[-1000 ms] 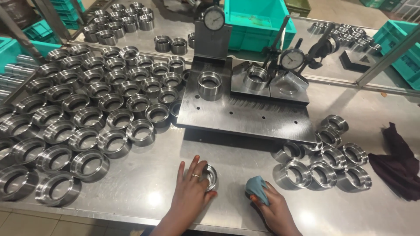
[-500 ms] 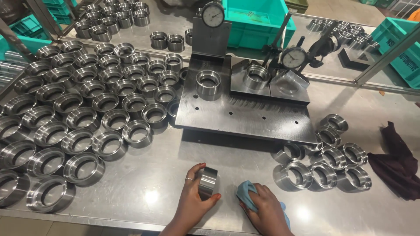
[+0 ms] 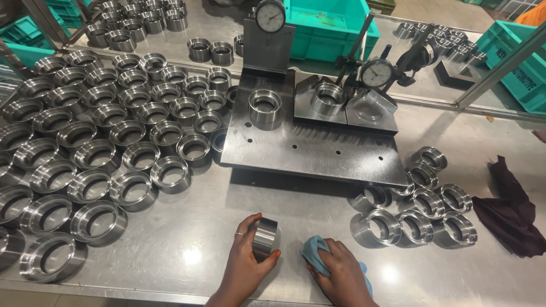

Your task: Cleaning and inspecting cylindrical metal parts at a workstation using a cloth and dial gauges.

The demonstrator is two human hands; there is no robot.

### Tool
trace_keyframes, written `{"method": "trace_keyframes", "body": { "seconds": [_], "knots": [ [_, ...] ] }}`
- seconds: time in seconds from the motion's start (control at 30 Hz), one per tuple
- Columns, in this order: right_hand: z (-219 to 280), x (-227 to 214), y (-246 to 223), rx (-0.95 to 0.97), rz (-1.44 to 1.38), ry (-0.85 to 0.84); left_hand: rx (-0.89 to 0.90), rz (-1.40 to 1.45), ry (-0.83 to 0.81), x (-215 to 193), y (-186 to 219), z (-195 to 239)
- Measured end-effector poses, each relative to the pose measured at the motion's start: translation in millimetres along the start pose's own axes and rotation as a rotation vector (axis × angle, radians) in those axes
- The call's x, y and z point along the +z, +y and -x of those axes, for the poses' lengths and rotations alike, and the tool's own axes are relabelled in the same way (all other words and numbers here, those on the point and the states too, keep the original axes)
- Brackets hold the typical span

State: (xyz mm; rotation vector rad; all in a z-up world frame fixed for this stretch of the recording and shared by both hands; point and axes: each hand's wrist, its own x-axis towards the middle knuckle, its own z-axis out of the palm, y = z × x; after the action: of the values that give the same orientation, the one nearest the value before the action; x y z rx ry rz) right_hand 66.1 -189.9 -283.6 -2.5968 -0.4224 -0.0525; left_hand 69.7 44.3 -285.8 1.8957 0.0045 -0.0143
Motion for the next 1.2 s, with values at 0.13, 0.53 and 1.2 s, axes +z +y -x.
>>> {"method": "trace_keyframes", "body": {
  "seconds": [0.13,0.53,1.2],
  "knots": [
    [-1,3,4,0.009,0.022,-0.009,0.017,0.068,0.010,3,-6,-1],
    [-2,7,5,0.029,0.020,-0.003,-0.023,-0.038,-0.033,-2,2,-1],
    [-1,6,4,0.018,0.030,0.001,-0.018,-0.036,-0.024,-5,7,-1]
  ]
}}
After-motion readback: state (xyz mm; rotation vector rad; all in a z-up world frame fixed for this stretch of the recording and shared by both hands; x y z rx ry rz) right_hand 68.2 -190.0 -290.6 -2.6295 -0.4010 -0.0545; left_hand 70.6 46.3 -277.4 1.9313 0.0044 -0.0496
